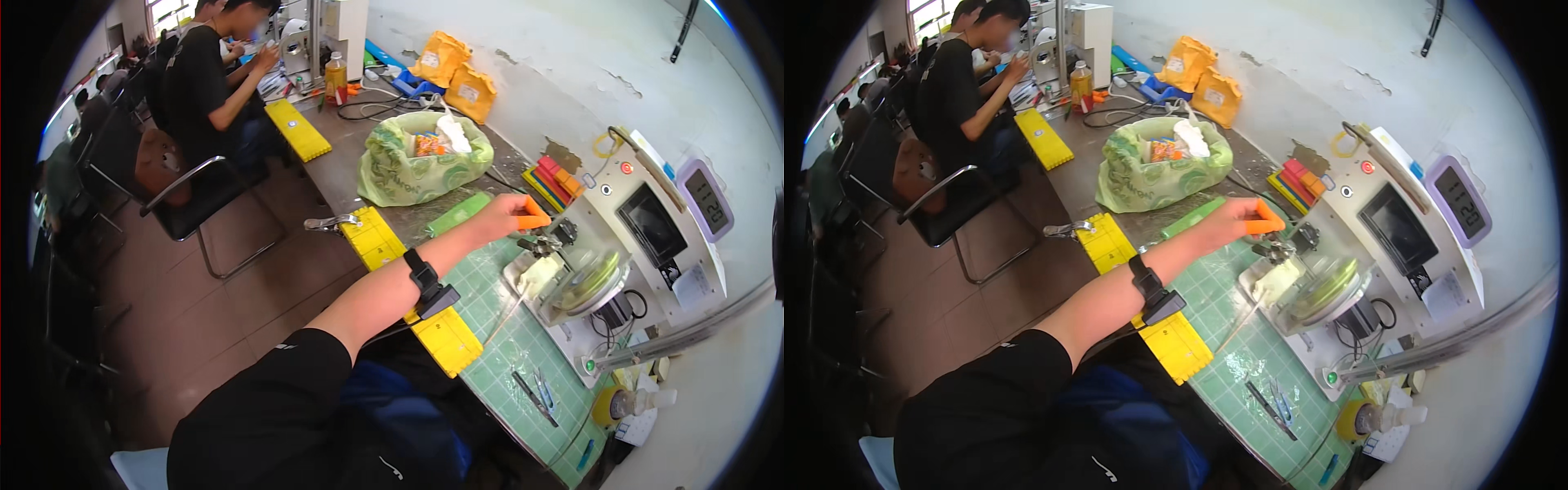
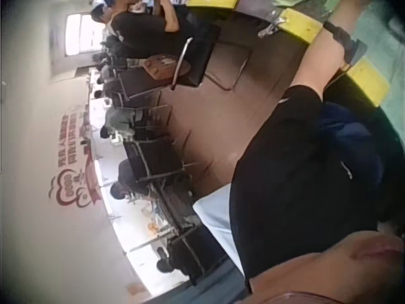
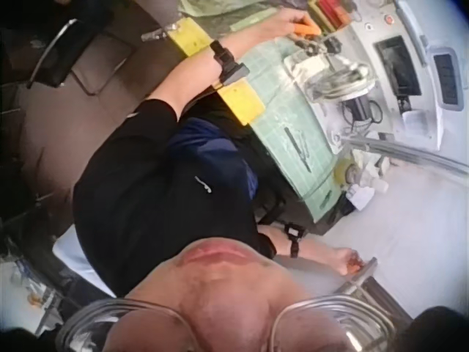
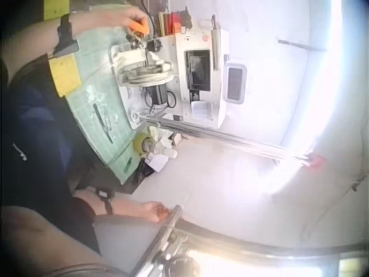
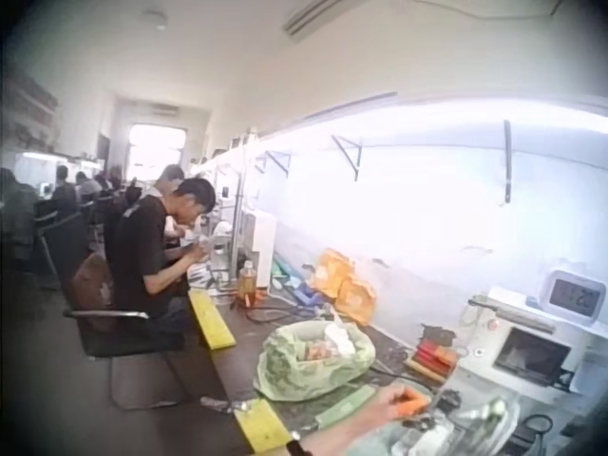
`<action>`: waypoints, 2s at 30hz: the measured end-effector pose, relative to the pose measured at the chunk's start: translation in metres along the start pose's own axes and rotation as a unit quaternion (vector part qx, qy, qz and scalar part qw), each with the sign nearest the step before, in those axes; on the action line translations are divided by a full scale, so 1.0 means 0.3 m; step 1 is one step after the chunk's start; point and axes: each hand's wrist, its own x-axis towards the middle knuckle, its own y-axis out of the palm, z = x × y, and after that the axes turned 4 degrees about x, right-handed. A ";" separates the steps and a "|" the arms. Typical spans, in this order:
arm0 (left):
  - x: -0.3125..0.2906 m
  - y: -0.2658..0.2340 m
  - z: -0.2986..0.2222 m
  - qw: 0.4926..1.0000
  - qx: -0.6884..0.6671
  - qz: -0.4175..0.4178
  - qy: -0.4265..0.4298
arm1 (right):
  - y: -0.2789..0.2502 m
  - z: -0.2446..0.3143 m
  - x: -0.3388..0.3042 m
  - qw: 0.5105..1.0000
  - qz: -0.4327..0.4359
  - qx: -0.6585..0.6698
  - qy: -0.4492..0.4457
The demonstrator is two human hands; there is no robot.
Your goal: Assembling small electronic or mechanical components using adhesive and automated tools at a workbench.
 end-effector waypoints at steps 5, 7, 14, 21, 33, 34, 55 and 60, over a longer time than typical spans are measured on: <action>0.011 -0.013 0.020 0.999 0.008 0.038 0.004 | 0.010 -0.012 -0.004 1.000 0.013 -0.001 -0.023; 0.009 -0.010 0.020 0.999 0.013 0.039 0.008 | 0.008 -0.025 0.005 0.999 0.001 -0.004 -0.037; 0.008 -0.008 0.014 0.999 0.015 0.036 0.000 | -0.058 -0.004 0.056 0.996 0.056 -0.036 -0.051; 0.006 -0.006 0.013 1.000 -0.012 0.022 0.010 | 0.000 -0.031 0.023 0.988 -0.072 -0.048 -0.126; 0.008 -0.011 0.012 0.999 0.010 0.019 -0.027 | -0.072 -0.010 0.035 0.981 0.094 -0.152 -0.080; 0.004 -0.011 0.010 1.000 0.008 0.018 -0.012 | -0.050 -0.029 0.015 0.977 0.069 -0.175 -0.103; 0.037 -0.042 -0.096 0.966 0.220 0.135 0.002 | 0.044 -0.237 -0.162 0.965 0.187 -0.179 0.039; 0.045 0.015 -0.168 0.885 0.423 0.143 0.131 | 0.273 -0.408 -0.604 0.823 0.312 -0.475 0.005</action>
